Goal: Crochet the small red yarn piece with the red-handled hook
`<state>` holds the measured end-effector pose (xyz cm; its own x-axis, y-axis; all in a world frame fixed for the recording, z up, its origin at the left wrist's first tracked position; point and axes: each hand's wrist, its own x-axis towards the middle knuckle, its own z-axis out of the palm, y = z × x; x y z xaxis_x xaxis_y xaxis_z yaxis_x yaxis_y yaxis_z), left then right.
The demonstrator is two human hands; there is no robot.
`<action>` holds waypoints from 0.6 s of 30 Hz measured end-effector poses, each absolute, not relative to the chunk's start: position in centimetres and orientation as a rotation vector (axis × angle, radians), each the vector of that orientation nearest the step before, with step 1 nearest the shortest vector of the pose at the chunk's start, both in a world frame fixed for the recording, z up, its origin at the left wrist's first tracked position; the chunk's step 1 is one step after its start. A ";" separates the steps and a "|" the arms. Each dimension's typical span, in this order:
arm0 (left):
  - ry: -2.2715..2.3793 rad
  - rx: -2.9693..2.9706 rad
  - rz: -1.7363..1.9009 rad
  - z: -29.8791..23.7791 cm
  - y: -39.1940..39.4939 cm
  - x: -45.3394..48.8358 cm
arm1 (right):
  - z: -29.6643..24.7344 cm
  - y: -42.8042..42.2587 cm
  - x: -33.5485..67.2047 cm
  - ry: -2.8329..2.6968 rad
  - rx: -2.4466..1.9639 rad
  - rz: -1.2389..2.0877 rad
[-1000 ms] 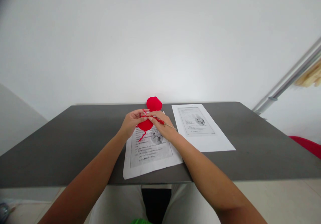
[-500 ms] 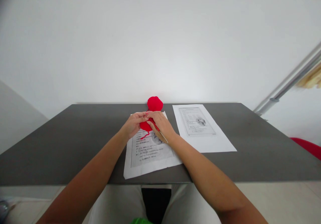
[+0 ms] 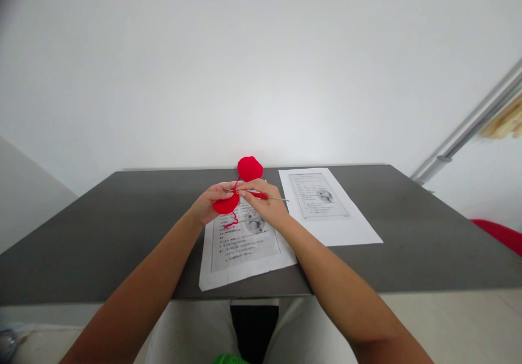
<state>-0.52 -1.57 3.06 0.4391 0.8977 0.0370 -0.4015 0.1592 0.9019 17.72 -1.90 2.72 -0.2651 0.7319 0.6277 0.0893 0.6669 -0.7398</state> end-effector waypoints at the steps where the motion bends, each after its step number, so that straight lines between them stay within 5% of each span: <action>1: 0.594 1.027 1.019 3.1 -1.6 -0.4 | 2.7 -1.9 17.7 -1.756 -0.655 0.710; 10: 0.658 1.067 1.075 2.8 -1.8 -0.2 | 2.8 -1.9 17.7 -1.799 -0.594 0.673; 18: 0.604 0.932 1.151 3.4 -1.9 -1.0 | 3.2 -2.0 17.8 -1.581 -0.656 0.964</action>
